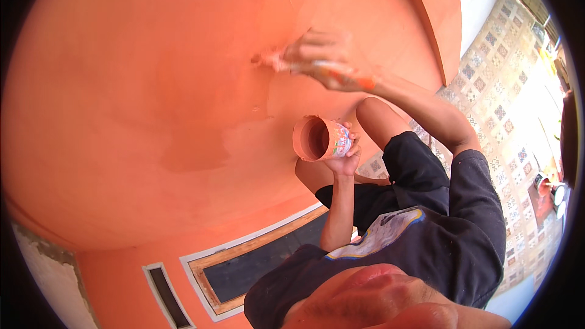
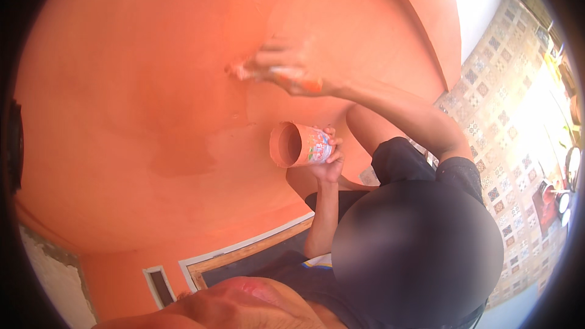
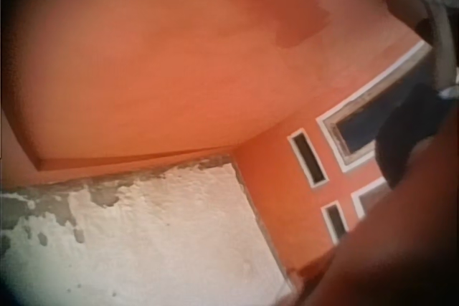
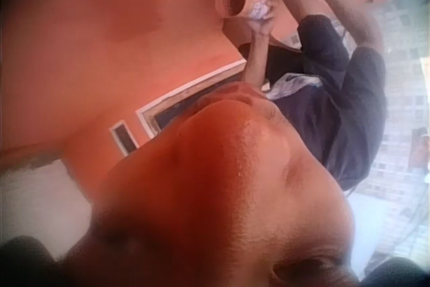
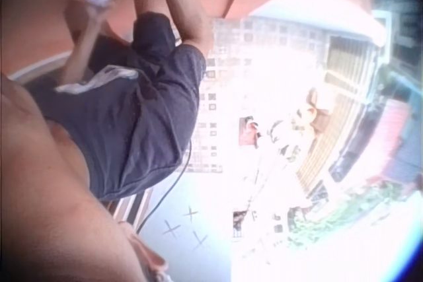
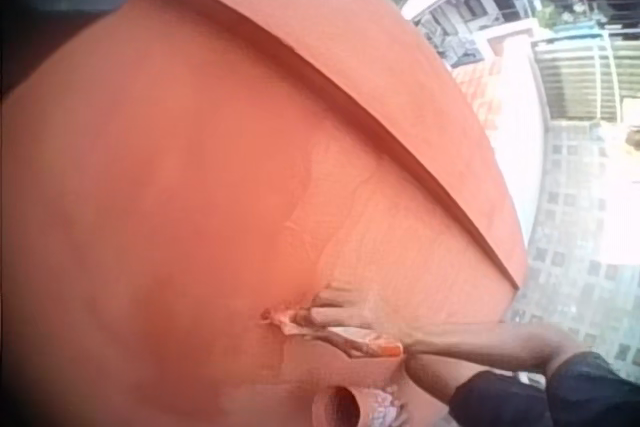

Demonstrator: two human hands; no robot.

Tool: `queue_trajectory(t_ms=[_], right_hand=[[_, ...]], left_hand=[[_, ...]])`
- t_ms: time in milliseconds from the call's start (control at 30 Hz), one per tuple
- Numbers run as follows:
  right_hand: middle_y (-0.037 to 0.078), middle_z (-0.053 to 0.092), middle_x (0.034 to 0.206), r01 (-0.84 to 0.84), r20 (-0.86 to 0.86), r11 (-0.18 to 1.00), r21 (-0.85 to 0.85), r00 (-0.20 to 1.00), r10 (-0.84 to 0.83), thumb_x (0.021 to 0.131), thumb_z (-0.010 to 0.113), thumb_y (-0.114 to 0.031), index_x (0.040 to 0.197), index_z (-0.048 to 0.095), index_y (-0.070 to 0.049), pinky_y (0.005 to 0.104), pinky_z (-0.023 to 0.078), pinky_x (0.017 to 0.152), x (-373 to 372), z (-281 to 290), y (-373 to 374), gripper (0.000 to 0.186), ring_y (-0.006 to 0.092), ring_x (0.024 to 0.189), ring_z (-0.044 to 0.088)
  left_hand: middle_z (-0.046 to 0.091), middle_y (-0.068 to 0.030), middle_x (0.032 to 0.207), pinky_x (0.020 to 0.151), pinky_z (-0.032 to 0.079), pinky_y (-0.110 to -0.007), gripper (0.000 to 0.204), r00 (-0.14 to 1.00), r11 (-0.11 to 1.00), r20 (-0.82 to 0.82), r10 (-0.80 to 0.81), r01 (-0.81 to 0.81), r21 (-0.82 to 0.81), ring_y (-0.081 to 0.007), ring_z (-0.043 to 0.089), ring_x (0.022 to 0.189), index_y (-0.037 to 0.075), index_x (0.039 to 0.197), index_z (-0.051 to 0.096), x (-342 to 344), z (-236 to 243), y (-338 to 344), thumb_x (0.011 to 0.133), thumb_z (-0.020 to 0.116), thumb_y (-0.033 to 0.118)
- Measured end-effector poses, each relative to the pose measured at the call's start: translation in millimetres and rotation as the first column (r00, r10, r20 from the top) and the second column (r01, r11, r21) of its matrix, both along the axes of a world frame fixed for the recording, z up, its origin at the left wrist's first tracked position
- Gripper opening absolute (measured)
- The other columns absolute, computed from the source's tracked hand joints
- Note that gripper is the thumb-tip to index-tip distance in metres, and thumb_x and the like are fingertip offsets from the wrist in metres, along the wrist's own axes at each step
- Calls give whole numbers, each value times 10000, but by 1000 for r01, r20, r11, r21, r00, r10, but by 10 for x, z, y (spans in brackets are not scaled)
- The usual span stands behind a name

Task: The person paints a ceiling with orange paint using a brush and a small container. They repeatedly dip the brush into the container and apply paint to the ceiling surface in long strokes.

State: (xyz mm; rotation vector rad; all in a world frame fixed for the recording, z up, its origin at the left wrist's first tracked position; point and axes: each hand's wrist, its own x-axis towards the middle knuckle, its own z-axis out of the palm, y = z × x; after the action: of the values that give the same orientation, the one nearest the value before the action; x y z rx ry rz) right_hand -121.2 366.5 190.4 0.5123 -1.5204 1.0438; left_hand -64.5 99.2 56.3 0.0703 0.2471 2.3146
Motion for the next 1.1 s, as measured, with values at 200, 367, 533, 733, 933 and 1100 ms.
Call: queue_trajectory(t_ms=[200,367,533,733,933,1100], right_hand=[[130,727,1107,111,-171,707,-699,934,-315,969,674,49,1129,689,39,275,563,845,-377,-12,1023,161,185,999,689],[13,749,992,605,-120,741,-292,745,-656,791,811,-53,1027,767,-117,335,547,614,-232,-78,636,249,199,783,672],[-29,729,967,107,25,994,25,994,-107,866,777,-225,1044,744,-197,306,512,535,175,17,-249,183,156,777,652],[7,727,917,-407,88,879,-248,894,439,811,838,-153,1085,776,-155,315,498,600,-47,530,-113,281,153,758,656],[151,736,958,293,-189,913,-284,916,-353,860,775,1,1012,733,-7,334,548,664,-258,739,408,157,265,798,701],[29,734,1134,489,-155,867,-93,854,-497,828,782,-165,1135,768,-202,268,519,567,-290,508,133,309,180,864,675]], left_hand=[[519,-165,1366,674,591,-363,623,999,1000,39,2,-3,21,-351,532,1155,150,1449,536,21,-27,-11,949,639,507],[522,-170,1374,677,589,-364,659,998,1000,58,-7,7,7,-349,527,1149,142,1457,530,20,-38,-23,937,641,532],[520,-140,1376,669,591,-336,588,1000,999,26,-17,17,-27,-325,555,1160,158,1428,568,13,-11,7,925,673,444],[523,-144,1377,673,592,-325,599,1000,1000,5,12,-12,-9,-318,551,1164,147,1425,573,58,20,50,923,681,456],[513,-158,1379,681,594,-326,605,999,999,-27,22,-22,25,-315,544,1171,149,1432,568,52,-20,70,926,675,463],[515,-159,1371,681,595,-328,607,998,998,-22,61,-61,9,-317,551,1164,143,1425,571,73,-64,34,923,675,468]])
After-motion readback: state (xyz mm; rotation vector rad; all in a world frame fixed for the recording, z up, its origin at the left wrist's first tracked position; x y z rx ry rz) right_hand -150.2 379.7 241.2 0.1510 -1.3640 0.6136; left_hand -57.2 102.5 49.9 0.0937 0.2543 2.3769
